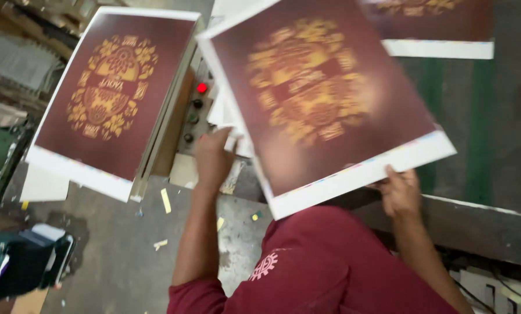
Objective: The person repeatedly picks up maroon printed sheets from a pile on the left and places them onto a stack on the right. The person handles the sheets one at a time, aligning them on the growing stack throughout the clip.
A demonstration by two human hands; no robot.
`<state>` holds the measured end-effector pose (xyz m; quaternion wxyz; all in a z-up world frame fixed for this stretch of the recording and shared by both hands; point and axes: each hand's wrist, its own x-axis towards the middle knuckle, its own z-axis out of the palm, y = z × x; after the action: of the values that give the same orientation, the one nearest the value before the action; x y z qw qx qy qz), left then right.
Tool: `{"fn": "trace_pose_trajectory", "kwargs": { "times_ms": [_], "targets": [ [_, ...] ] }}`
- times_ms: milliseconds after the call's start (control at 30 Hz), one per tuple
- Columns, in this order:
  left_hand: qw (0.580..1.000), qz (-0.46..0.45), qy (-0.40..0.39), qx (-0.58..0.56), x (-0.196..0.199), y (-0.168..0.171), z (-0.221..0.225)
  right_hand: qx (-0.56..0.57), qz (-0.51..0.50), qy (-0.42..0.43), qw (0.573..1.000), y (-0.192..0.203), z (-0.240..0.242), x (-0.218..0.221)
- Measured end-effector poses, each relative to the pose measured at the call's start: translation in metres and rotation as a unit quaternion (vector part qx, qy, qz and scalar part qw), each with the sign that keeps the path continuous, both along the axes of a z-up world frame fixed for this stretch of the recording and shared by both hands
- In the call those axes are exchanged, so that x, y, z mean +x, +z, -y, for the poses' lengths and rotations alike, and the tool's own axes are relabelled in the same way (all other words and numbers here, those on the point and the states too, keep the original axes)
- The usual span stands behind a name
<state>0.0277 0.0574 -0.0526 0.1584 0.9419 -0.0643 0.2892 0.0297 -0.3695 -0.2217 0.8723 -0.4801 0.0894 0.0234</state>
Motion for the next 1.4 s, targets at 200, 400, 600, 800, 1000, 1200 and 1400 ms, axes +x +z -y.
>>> {"fn": "trace_pose_trajectory", "kwargs": {
  "times_ms": [200,400,600,800,1000,1200,1400],
  "targets": [
    [0.973,0.036,0.223,0.052,-0.058,-0.017,-0.160,-0.056,0.038,-0.104,0.992,-0.007,0.067,-0.007],
    [0.926,-0.187,0.319,0.081,-0.112,0.011,-0.208,-0.125,0.047,-0.202,0.970,-0.033,0.142,-0.025],
    [0.917,-0.268,0.279,0.103,-0.117,0.037,-0.222,-0.146,0.012,-0.214,0.966,-0.044,0.167,-0.048],
    [0.886,-0.265,0.316,0.213,-0.112,0.070,-0.215,-0.103,0.024,-0.188,0.976,-0.038,0.132,-0.048],
    [0.824,-0.165,0.372,0.394,-0.120,0.056,-0.257,-0.114,-0.021,-0.146,0.983,-0.021,0.088,0.007],
    [0.833,-0.150,0.378,0.375,-0.116,0.066,-0.249,-0.108,0.020,-0.121,0.987,-0.038,0.096,0.091],
    [0.860,-0.189,0.376,0.287,-0.117,0.100,-0.208,-0.105,-0.048,-0.103,0.988,-0.023,0.084,0.081]
  ]
}}
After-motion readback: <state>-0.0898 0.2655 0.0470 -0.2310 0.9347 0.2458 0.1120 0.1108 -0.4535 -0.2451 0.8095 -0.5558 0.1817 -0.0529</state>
